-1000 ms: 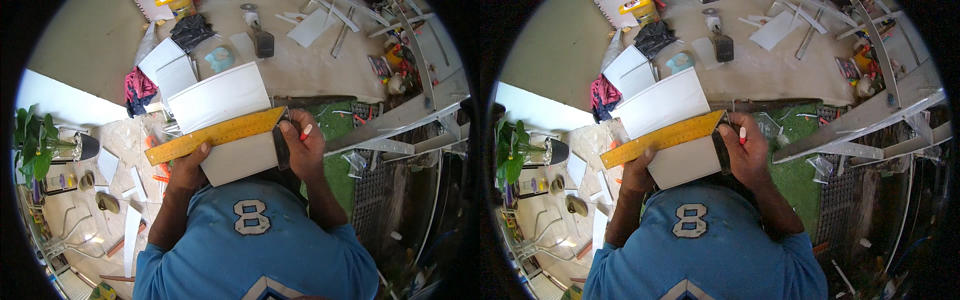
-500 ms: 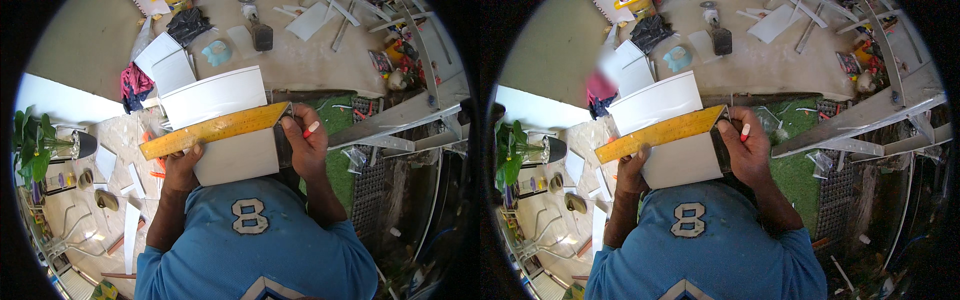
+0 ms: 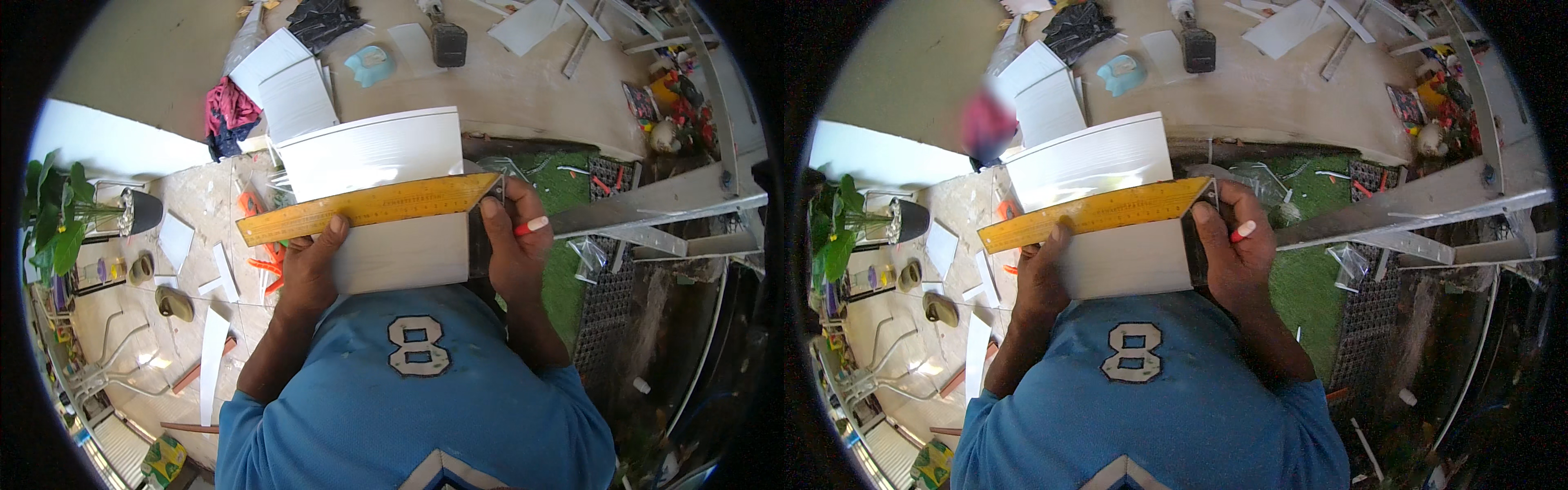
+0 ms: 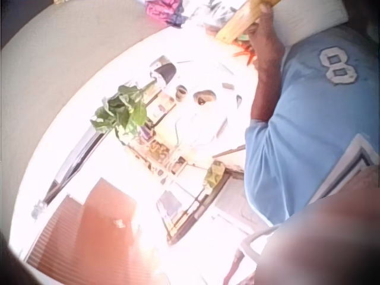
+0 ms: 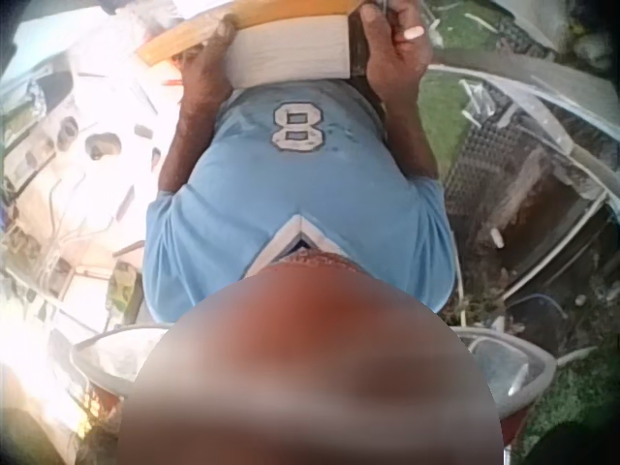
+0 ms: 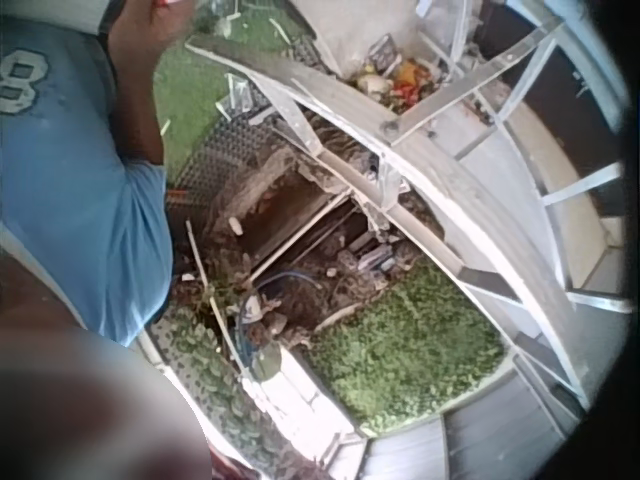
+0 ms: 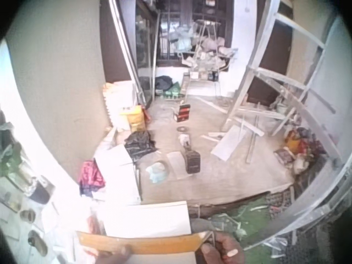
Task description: The person measures and marks white ceramic tiles using a tape measure, ruler, and pencil, then cuts them with an angle grinder. The person repeats this process on multiple tiles, creating smaller pieces.
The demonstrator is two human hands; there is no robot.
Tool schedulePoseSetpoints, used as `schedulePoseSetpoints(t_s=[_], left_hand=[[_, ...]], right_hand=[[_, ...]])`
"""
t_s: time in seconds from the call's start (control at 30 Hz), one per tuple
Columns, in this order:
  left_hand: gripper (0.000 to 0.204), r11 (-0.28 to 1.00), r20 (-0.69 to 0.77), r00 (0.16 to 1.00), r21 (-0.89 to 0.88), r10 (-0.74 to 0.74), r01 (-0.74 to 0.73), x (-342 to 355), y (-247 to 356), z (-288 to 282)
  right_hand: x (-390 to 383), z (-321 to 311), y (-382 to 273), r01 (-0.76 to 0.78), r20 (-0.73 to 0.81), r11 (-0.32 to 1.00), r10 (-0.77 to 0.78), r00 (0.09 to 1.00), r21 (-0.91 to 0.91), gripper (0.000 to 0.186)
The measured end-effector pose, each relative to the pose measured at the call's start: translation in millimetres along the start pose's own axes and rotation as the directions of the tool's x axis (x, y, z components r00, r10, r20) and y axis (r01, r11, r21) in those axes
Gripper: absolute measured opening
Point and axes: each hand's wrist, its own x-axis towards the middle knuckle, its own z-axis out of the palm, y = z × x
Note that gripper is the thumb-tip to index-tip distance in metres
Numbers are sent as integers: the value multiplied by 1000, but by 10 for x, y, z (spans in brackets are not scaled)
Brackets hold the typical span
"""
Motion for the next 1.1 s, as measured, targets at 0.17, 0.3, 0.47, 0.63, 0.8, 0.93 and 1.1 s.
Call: schedulePoseSetpoints(t_s=[0.17,0.3,0.47,0.63,0.8,0.93,1.1], left_hand=[[31,998,14,999,46,34,-35,3,-46,-48],[45,992,-1,999,117,51,-51,23,-91,-94],[46,991,34,998,119,52,-56,-5,-83,-113],[38,992,32,997,108,66,-69,-32,-37,-53],[35,996,13,999,68,50,-51,-20,-13,8],[35,996,-3,1000,87,13,-13,-15,19,6],[35,997,22,1000,78,3,-5,-31,52,10]], right_hand=[[-16,3,-6,-24,-13,998,25,1000,56,28],[-21,16,-58,-36,-8,996,37,999,87,26],[-23,32,-108,-64,-28,996,65,997,55,24],[-24,20,-88,-57,-11,998,57,998,38,24],[-28,5,-48,-47,-19,998,48,999,52,26],[-27,-17,-53,-47,-13,997,48,999,54,28],[-23,-4,-53,-53,-29,998,54,998,39,29]])
